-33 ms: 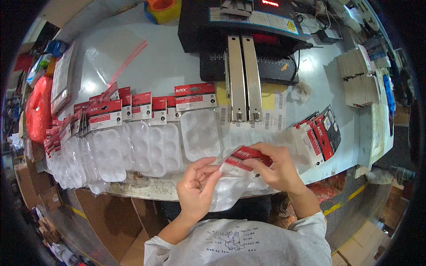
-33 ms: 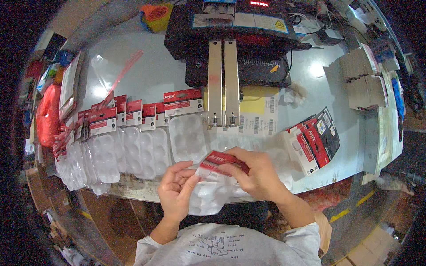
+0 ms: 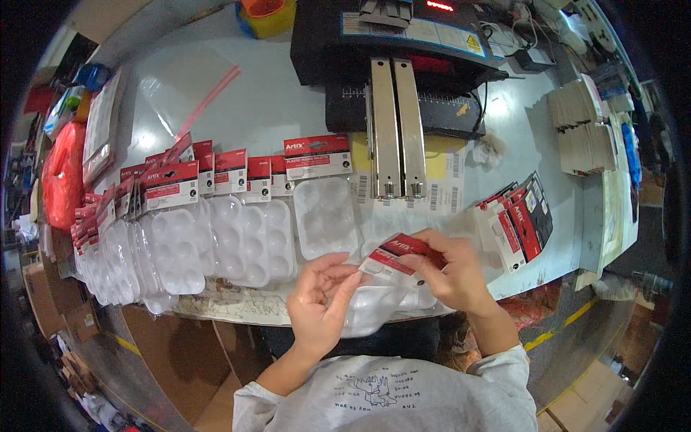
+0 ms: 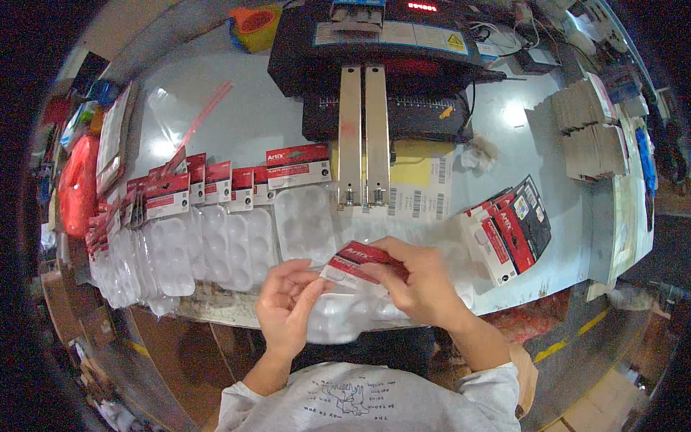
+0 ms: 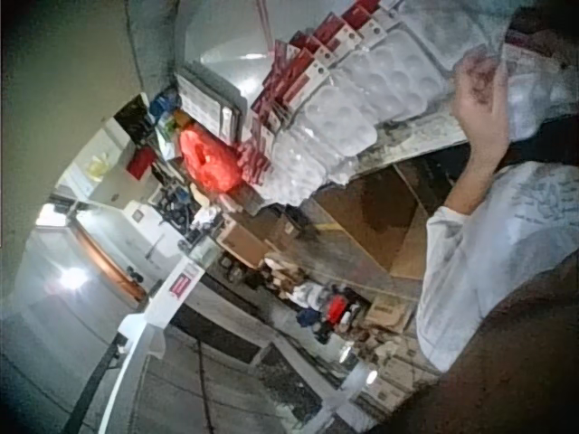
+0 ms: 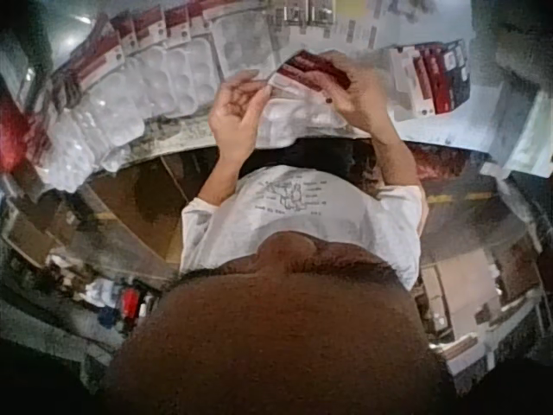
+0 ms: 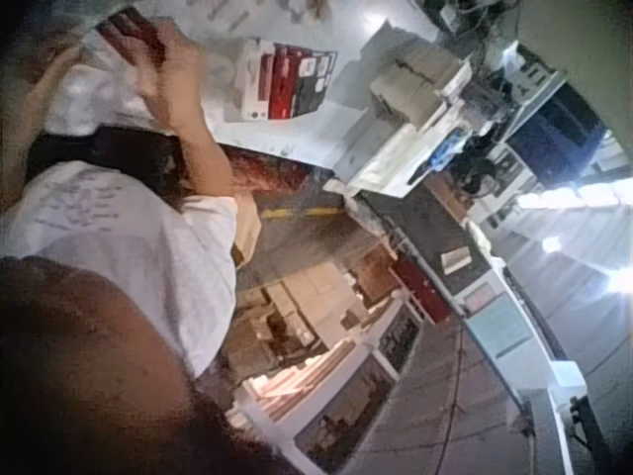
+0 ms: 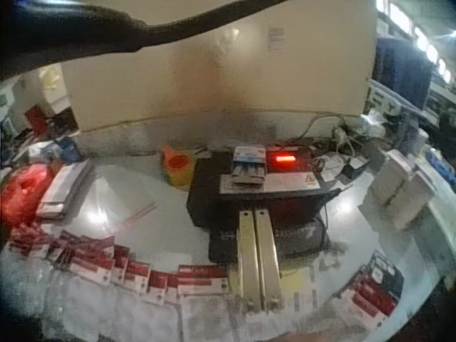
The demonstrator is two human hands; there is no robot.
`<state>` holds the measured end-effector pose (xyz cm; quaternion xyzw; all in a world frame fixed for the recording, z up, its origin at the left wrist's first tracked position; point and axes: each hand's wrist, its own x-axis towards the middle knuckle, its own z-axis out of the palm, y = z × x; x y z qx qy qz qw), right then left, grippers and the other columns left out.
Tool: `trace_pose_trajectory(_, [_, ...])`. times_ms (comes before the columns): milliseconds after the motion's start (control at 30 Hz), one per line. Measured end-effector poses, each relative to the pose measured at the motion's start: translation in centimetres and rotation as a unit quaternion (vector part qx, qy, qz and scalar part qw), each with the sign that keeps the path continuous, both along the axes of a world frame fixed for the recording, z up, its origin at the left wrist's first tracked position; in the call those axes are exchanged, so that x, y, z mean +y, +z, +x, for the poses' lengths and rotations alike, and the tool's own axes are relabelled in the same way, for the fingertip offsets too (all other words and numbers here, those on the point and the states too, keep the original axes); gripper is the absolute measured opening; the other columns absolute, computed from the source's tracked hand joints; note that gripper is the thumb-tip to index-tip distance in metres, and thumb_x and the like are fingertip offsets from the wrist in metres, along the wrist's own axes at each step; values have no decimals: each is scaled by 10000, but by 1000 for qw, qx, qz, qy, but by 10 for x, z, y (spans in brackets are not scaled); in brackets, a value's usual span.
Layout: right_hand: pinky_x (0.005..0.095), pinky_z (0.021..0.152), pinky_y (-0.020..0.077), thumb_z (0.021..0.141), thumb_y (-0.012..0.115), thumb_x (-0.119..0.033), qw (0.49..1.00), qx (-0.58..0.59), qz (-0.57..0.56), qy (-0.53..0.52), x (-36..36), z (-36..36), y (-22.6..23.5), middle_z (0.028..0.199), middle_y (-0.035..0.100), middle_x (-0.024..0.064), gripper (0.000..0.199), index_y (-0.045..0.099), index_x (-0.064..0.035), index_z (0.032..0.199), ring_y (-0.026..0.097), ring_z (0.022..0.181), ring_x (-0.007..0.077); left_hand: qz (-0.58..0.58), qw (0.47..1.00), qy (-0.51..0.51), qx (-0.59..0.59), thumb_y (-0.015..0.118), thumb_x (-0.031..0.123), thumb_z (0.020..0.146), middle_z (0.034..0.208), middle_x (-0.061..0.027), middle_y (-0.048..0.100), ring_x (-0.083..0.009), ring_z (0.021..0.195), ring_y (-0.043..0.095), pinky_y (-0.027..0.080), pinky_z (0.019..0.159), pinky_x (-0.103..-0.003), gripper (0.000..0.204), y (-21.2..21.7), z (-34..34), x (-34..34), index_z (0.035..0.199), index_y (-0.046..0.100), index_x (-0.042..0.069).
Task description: The person unpacks a cardboard box and removes stacks of white plastic mixing palettes. They place each palette into a clear plastic sleeve and attach a red Artix label, then set the packaged units aside on the table. The process repeats for multiple palettes.
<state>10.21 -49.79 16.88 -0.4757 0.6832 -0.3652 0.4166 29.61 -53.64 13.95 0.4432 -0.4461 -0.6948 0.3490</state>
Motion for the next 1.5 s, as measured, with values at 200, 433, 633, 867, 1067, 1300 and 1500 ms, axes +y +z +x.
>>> trace_pose_trajectory(200, [266,574,457,817,674,-116,1000,-4,12,-11,7,-6,-3,714,639,125,204,649,-20,994,572,599,135,-37,992,-106,-62,573,113,923,914,-60,673,-110,797,608,471,757,-227,212,-3,-7,-7,1084,591,-25])
trace_pose_trajectory(433, [290,588,487,797,691,-117,998,61,-34,6,2,-7,2,774,659,132,215,643,-19,982,627,630,196,13,986,-132,-99,602,125,900,805,-27,658,-68,761,560,448,693,-216,170,0,-6,-6,941,661,-29])
trace_pose_trajectory(633, [294,591,487,758,707,-97,991,95,-62,73,-1,-13,5,777,655,126,220,648,0,946,630,644,239,-72,963,-153,-210,657,161,866,640,-88,609,-66,561,499,415,526,-235,160,1,-10,-8,865,645,2])
trace_pose_trajectory(867, [394,586,449,790,670,-147,981,128,-89,115,-5,-23,3,723,619,113,186,632,-74,957,585,654,310,-84,979,-116,-148,664,172,862,634,-79,614,-69,568,502,422,530,-240,180,-11,-18,-5,844,638,-4])
trace_pose_trajectory(1067, [463,624,438,830,619,-171,976,148,-31,158,-9,-28,8,782,630,125,148,585,-93,951,593,716,368,-89,979,-125,-138,658,165,867,621,-25,591,-55,566,463,398,526,-222,182,-11,-20,-6,836,639,-13])
trace_pose_trajectory(1300, [305,573,456,769,720,-157,981,156,-109,-34,-6,-30,-1,695,612,84,253,659,-54,992,603,630,208,-106,980,-57,-156,592,133,909,724,22,585,-48,669,464,386,609,-202,199,-6,-20,-4,789,613,-24])
trace_pose_trajectory(1500, [245,567,491,833,680,-135,954,-239,157,-92,24,-30,-19,763,672,114,229,672,72,929,635,610,128,-109,988,29,-109,556,140,939,682,16,561,-35,635,424,374,573,-208,216,-21,-20,-6,818,614,-29])
